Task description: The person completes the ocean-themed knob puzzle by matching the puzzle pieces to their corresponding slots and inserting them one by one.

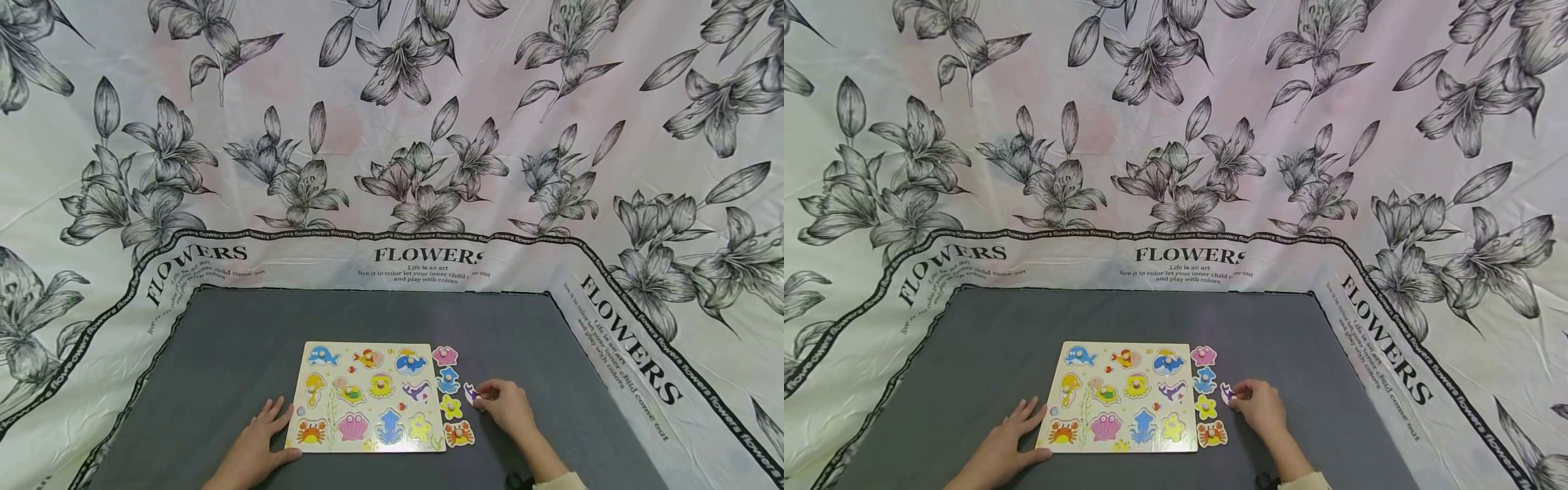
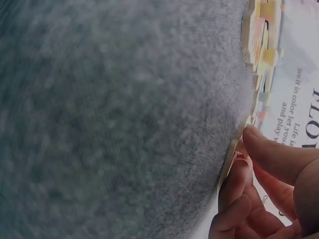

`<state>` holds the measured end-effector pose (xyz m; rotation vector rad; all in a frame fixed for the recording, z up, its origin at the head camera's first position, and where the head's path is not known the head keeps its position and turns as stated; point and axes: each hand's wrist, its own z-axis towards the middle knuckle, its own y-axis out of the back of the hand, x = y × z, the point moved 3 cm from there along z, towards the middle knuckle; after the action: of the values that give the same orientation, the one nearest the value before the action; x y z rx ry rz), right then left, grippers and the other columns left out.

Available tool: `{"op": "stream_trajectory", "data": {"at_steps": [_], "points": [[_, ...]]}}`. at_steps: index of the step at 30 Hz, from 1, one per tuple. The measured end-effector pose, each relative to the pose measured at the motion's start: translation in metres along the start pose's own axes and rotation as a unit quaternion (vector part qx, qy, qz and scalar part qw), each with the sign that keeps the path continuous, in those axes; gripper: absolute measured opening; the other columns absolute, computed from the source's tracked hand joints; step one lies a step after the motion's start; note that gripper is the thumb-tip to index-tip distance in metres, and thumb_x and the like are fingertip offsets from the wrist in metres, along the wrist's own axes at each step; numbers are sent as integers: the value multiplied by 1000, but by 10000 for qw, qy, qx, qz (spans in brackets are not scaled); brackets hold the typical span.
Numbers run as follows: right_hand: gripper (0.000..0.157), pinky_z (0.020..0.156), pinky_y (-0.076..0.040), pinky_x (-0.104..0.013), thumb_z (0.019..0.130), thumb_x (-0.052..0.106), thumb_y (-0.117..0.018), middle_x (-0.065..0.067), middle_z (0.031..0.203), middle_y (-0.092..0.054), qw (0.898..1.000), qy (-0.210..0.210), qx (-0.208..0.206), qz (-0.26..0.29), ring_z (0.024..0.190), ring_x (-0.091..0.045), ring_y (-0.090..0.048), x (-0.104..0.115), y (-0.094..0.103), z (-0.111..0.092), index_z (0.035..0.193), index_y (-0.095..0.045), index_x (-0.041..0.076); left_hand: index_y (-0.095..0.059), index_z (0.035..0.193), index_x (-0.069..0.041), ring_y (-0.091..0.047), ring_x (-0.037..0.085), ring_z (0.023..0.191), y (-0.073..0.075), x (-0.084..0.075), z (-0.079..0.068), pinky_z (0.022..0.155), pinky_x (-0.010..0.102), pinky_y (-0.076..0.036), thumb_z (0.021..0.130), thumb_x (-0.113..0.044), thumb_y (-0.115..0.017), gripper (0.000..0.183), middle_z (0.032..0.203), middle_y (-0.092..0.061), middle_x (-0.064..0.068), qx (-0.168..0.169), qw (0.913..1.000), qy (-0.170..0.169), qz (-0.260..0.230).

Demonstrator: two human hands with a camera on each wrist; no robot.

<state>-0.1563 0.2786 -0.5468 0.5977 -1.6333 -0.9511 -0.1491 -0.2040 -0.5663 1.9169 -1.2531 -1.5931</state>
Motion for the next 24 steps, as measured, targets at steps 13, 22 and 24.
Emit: {"op": "stream_trajectory", "data": {"at_steps": [13, 22, 24], "points": [[5, 58, -47, -29, 82, 10, -83, 0, 77, -72, 9991, 332, -215, 124, 66, -11, -59, 21, 11, 2, 85, -79, 9, -52, 148, -7, -21, 49, 150, 0, 0, 1, 116, 70, -24, 70, -55, -85, 98, 160, -34, 24, -35, 10000, -14, 81], [8, 59, -54, -26, 84, 15, -83, -1, 83, -76, 9966, 566, -124, 586, 69, -10, -66, 53, 11, 0, 91, -82, 11, -52, 148, -7, -22, 48, 150, -1, 1, 0, 116, 69, -25, 69, -56, -85, 99, 160, -35, 24, -104, 9999, -37, 80], [8, 60, -55, -26, 84, 15, -83, -1, 85, -77, 9954, 666, -97, 686, 71, -10, -67, 59, 10, 0, 91, -82, 11, -52, 148, -7, -22, 48, 150, -1, 0, 0, 116, 69, -25, 70, -55, -85, 98, 160, -36, 24, -112, 9999, -50, 87]]}}
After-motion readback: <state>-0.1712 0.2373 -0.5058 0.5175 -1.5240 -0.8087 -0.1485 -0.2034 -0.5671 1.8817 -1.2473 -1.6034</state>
